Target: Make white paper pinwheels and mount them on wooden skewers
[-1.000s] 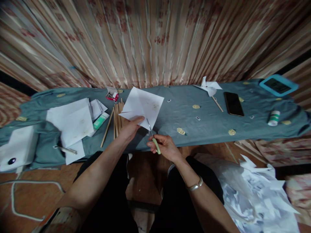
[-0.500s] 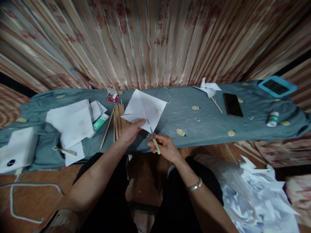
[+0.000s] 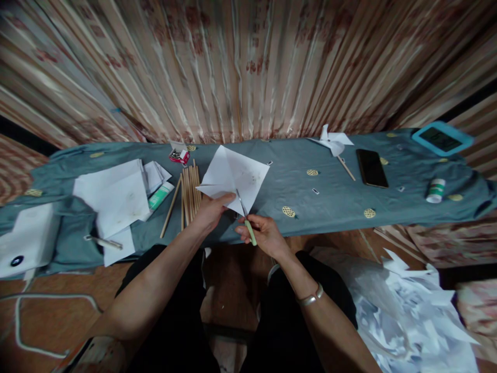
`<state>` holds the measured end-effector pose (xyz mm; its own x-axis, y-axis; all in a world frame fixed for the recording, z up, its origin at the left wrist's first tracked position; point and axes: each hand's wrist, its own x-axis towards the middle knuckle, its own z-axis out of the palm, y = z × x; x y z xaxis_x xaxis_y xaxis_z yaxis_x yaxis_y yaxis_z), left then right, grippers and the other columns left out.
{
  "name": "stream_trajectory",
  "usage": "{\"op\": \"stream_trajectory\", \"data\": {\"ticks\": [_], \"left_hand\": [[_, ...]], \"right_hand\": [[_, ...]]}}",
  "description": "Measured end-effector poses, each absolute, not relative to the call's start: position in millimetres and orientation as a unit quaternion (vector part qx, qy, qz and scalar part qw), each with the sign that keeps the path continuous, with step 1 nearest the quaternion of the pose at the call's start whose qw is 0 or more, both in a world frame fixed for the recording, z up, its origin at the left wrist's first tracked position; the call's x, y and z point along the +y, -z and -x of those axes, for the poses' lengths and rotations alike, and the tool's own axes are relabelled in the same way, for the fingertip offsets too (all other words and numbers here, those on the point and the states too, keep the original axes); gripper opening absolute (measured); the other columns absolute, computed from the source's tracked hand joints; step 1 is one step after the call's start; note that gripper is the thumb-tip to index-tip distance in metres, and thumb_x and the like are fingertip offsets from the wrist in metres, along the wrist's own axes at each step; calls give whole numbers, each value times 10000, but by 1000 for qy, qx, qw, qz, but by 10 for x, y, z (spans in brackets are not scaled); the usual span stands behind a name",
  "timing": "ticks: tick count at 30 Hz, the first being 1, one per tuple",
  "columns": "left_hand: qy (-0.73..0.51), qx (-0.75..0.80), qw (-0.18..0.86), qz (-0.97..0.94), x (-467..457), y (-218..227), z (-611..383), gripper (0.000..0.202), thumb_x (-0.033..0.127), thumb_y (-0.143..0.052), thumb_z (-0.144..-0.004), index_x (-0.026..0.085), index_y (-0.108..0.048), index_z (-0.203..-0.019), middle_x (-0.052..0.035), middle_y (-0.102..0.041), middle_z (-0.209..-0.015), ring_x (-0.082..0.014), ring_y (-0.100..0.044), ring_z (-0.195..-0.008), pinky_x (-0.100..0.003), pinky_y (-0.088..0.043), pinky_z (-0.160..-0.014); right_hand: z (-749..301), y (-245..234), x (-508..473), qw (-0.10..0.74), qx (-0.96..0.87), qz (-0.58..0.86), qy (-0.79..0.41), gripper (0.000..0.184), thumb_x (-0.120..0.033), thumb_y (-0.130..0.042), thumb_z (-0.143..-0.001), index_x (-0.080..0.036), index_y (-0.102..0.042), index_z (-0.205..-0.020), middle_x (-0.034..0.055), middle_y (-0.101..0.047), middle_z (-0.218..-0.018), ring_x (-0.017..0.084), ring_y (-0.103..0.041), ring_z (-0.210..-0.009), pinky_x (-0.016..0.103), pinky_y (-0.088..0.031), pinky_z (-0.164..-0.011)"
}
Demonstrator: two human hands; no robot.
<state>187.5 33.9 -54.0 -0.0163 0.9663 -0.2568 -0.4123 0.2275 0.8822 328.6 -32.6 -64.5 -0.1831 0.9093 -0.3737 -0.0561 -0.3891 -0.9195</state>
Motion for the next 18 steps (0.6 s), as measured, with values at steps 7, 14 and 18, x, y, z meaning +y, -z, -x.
{"op": "stream_trajectory", "data": {"ticks": [7,14,18], "left_hand": [[-536,459,638,-308,342,557,-1888,306,214,-762,-469,162,-616,-733,5,-656,-713,-149,-588,-652,-281,-459,-641],[-545,447,634,-318,313,548,-1899,278,175,-759,-481,161,-643,-733,1,-673,-729,-145,-588,-658,-276,-456,-650],[-539,447,641,-314,303,547,-1894,296,188,-760,-485,160,-641,-754,-9,-676,-753,-153,-587,-667,-283,-450,-646]], "right_hand": [[-3292,670,-318,385,-398,515,-655,537,-452,-877,-504,-190,-630,-903,-59,-620,-583,84,-584,-488,198,-464,-481],[-3296,627,-304,379,-420,506,-651,440,-468,-862,-522,-182,-625,-757,-46,-616,-569,75,-549,-469,202,-454,-471],[-3287,615,-306,384,-415,511,-647,430,-470,-868,-502,-186,-610,-695,-49,-607,-543,70,-527,-446,197,-434,-446]]}}
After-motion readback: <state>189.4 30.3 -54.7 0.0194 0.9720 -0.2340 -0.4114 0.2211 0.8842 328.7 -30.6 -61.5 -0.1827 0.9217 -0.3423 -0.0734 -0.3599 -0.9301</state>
